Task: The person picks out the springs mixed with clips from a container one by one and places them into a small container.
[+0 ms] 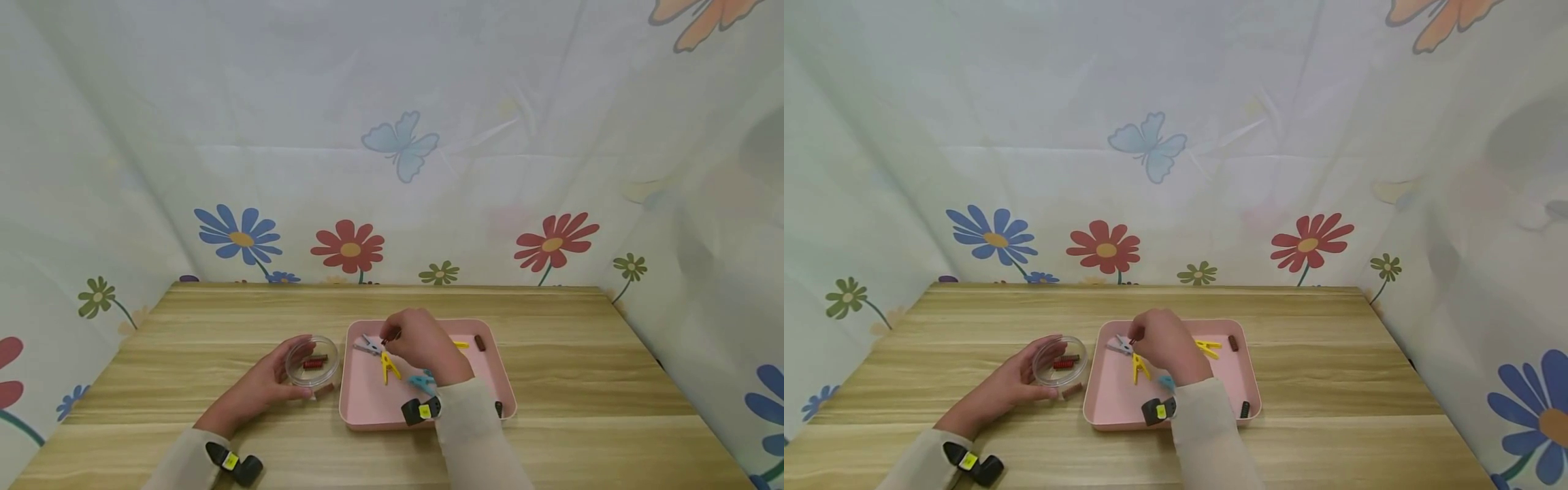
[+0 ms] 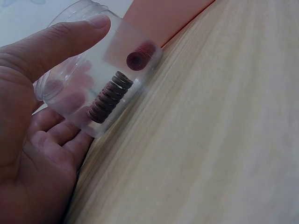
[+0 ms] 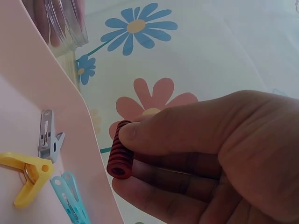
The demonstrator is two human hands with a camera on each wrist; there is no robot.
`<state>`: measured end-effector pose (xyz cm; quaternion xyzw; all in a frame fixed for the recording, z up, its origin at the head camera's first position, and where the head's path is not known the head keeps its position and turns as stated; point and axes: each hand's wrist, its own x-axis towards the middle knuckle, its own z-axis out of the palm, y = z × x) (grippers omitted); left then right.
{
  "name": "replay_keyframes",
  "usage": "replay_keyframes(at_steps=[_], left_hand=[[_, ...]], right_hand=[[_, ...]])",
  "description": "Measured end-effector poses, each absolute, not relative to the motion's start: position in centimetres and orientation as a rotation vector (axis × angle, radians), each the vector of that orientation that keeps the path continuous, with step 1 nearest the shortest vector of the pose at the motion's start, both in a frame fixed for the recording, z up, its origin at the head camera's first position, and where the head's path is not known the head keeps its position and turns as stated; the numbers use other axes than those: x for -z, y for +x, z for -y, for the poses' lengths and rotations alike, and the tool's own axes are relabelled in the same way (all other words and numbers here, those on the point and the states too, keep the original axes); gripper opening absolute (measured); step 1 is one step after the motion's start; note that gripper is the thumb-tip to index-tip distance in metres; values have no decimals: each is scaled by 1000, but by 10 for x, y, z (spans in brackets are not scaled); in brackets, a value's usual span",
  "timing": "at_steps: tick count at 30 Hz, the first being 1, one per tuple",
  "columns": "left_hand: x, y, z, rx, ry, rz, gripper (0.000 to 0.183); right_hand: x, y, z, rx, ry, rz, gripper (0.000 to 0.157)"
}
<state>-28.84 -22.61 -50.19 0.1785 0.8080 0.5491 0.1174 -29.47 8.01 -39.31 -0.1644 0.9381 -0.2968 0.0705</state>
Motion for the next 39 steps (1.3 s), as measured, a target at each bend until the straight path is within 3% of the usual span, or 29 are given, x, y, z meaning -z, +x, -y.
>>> replay_keyframes(at_steps=[39], left_hand=[[499, -287, 225, -1564, 522, -2411, 90]], right_hand=[[391, -289, -65, 867, -600, -2778, 13]])
